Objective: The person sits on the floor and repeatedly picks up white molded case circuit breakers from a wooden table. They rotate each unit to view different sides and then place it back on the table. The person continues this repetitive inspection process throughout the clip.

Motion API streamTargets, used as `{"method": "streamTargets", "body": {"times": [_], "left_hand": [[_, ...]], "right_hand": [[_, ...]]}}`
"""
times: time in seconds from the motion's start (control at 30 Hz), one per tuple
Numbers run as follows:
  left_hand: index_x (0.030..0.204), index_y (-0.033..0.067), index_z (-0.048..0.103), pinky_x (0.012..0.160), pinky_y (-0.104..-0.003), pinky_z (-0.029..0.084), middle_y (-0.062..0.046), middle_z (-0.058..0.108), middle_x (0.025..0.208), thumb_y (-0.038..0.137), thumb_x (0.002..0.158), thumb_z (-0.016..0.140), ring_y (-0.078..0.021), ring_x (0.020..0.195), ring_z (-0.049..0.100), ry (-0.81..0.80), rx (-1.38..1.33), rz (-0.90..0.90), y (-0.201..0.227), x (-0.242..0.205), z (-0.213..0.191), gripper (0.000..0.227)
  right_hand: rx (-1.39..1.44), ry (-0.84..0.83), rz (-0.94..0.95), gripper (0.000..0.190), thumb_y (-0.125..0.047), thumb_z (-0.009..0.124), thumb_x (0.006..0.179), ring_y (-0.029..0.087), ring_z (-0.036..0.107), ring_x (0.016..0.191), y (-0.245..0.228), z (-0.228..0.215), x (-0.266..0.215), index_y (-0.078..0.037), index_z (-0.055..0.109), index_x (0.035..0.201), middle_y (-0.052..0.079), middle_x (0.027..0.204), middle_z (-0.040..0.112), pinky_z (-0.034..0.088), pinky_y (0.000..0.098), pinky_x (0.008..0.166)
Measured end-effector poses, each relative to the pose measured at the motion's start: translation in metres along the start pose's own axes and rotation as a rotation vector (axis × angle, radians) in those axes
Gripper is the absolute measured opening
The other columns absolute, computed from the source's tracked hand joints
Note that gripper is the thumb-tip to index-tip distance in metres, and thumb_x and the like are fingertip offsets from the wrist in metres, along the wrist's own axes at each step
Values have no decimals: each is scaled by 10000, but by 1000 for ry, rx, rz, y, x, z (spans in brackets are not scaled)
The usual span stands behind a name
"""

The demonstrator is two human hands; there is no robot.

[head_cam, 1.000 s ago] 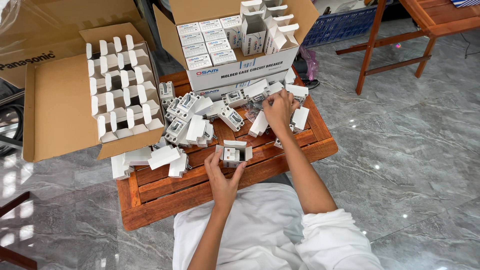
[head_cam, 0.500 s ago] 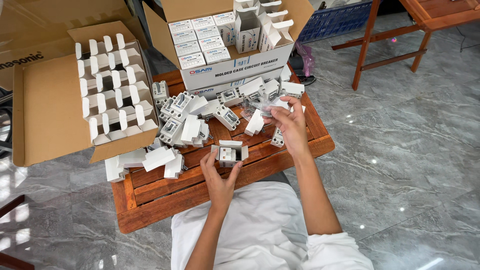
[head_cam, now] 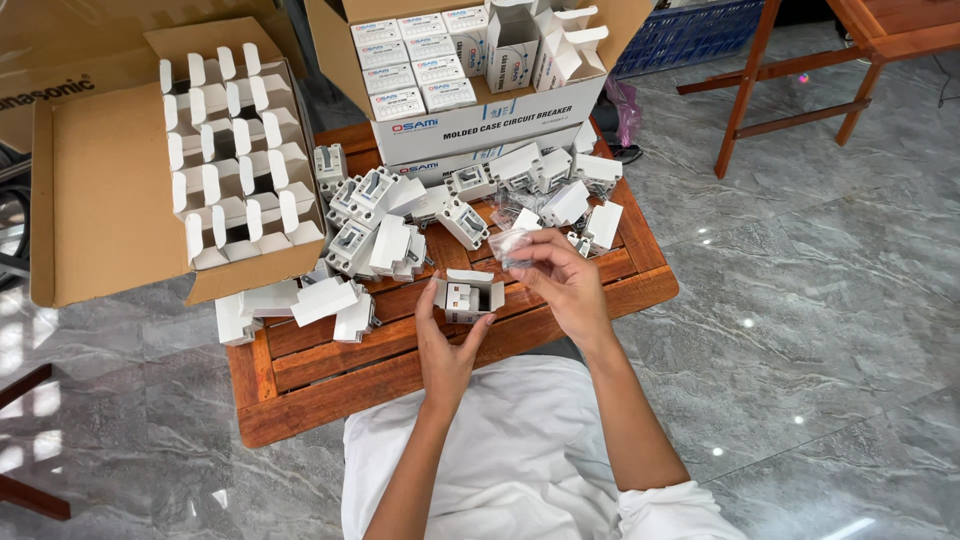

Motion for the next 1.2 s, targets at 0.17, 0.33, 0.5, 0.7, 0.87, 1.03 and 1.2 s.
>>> {"method": "streamTargets", "body": {"times": [0.17,0.33,0.5,0.7,0.87,1.03,1.2], "left_hand": [[1702,-15,332,1312,-633,368,-241,497,1661,213,954,963,-472,1591,465,-8,9,-26,-7,-2,2,1005],[1712,-35,314,1331,-663,359,-291,483,1656,166,949,950,-519,1588,448,-24,24,-66,-22,-6,4,1014],[1727,8,339,1333,-621,386,-248,482,1655,210,937,966,-483,1592,462,-22,40,-85,-26,-8,6,1030],[1729,12,348,1315,-619,403,-241,493,1633,247,927,985,-468,1580,482,-9,51,-85,-27,-8,6,1051],[1741,26,335,1302,-629,409,-227,487,1630,176,959,944,-463,1575,477,-18,53,-46,-28,-9,6,1002],[1745,55,339,1306,-616,413,-206,493,1625,145,971,925,-441,1573,481,-7,74,-32,-32,-11,7,976],[1717,37,360,1286,-620,428,-203,520,1576,98,979,898,-439,1535,521,-21,77,-7,-28,-9,6,916]], "right_hand": [[-112,-178,-42,186,-87,847,1004,367,574,1433,-26,27,-13,9,828,1163,219,1556,553,482,540,1245],[-35,-199,84,228,12,797,1045,174,756,1029,14,26,-27,63,783,1266,143,1101,740,676,363,945],[-464,-202,-179,143,-36,871,971,234,842,990,-25,36,-24,-96,860,1100,68,1106,856,664,360,874],[-740,-272,-367,162,58,764,1002,304,827,1100,-7,41,-26,-9,838,1129,133,1250,747,685,415,946],[-939,-407,-520,88,3,688,996,342,775,1098,-9,49,-29,16,769,963,134,1207,714,666,428,935],[-1109,-466,-642,167,-31,616,965,320,691,1072,0,59,-26,-6,703,824,119,1132,656,637,387,905],[-1222,-522,-665,179,-59,585,866,383,626,1103,12,59,-24,15,682,734,142,1007,561,586,424,906]]}}
Point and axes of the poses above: each hand's wrist, its own x-axis towards the middle knuckle, its own z-axis out of the palm, y = z × x, the point moved 4 cm from there along x, towards the middle knuckle
